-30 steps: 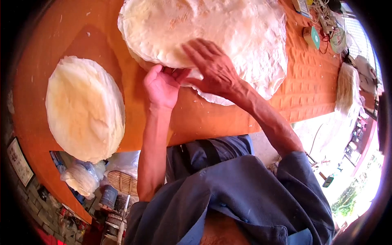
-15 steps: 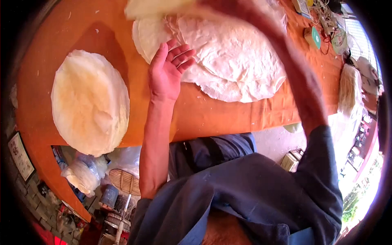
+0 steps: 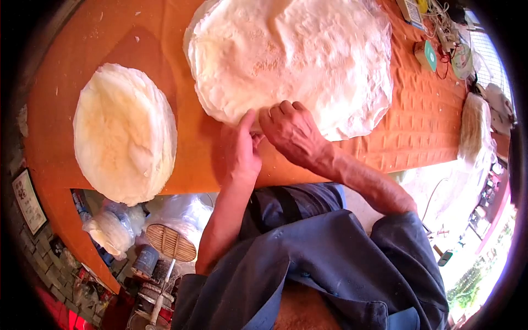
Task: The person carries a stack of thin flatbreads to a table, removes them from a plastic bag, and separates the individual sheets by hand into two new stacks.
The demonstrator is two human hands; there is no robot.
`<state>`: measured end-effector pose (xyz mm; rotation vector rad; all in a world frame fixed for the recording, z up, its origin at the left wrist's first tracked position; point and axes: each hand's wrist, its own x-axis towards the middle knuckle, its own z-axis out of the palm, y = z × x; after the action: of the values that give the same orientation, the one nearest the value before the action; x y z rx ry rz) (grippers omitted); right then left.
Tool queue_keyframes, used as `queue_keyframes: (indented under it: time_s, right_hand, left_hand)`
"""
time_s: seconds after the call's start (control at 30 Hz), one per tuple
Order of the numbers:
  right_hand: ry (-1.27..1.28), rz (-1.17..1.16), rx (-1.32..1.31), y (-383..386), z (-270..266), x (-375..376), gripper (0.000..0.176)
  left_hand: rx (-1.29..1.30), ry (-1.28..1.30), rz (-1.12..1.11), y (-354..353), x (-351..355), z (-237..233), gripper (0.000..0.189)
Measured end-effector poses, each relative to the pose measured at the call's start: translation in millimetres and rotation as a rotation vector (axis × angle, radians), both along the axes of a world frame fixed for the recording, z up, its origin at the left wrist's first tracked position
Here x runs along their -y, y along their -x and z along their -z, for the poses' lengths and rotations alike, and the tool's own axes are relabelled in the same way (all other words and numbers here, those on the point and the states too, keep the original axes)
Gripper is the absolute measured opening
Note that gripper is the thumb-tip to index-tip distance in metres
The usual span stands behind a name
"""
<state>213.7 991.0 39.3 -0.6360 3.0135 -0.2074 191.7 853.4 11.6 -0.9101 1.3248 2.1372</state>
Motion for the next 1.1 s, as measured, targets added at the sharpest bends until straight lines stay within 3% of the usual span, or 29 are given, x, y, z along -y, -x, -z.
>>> queue_keyframes:
  time_s: [0.03, 0.13, 0.23, 0.37, 0.47, 0.53, 0.57, 0.67, 0.77, 0.8, 0.83, 0.93, 1.0, 1.1]
  right_hand:
    - [0.08, 0.057, 0.096, -3, -5, -1, 0.046]
    - [0.198, 0.069, -0.102, -24, -13, -23, 0.064]
    - [0.178, 0.212, -0.212, -33, -9, -70, 0.069]
    - [0.313, 0.117, -0.383, -5, -9, -88, 0.037]
    - [0.368, 0.073, -0.175, 21, -50, -78, 0.035]
    - [0.413, -0.072, -0.263, 50, -100, -72, 0.035]
    - [0.617, 0.05, -0.18, 55, -128, -68, 0.028]
    - [1.11, 0.322, 0.04, 58, -168, -64, 0.021]
    - [1.36, 0.461, 0.199, 73, -145, -130, 0.025]
    - [1.32, 0.499, 0.255, 77, -116, -154, 0.028]
    - [1.277, 0.534, 0.313, 81, -86, -179, 0.031]
    - [1.052, 0.85, 0.634, 80, 16, -195, 0.064]
    - [1.028, 1.173, 0.523, 60, 29, -182, 0.073]
    - [1.151, 0.914, 0.391, 55, 20, -170, 0.056]
  left_hand:
    - [-0.001, -0.02, -0.023, -2, 2, 3, 0.03]
    - [-0.079, -0.166, -0.144, 2, 10, 6, 0.034]
    - [-0.049, -0.176, -0.099, 20, 26, -9, 0.033]
    - [-0.102, -0.186, -0.048, 43, 46, -3, 0.038]
    - [-0.23, -0.538, -0.223, 55, 54, -35, 0.057]
    - [-0.425, -0.695, -0.079, 64, 64, -33, 0.077]
    - [-0.49, -0.645, -0.041, 68, 66, -33, 0.074]
    - [-0.39, -0.046, -0.079, 79, 65, -20, 0.065]
    - [-0.492, -0.147, -0.096, 70, 77, -24, 0.056]
    - [-0.503, -0.199, -0.107, 63, 79, -34, 0.055]
    - [-0.468, -0.077, -0.173, 57, 78, -42, 0.051]
    - [-0.306, -0.089, -0.023, 58, 102, 22, 0.056]
    - [-0.292, -0.065, 0.017, 54, 97, 40, 0.046]
    - [-0.388, 0.077, -0.007, 46, 80, 36, 0.038]
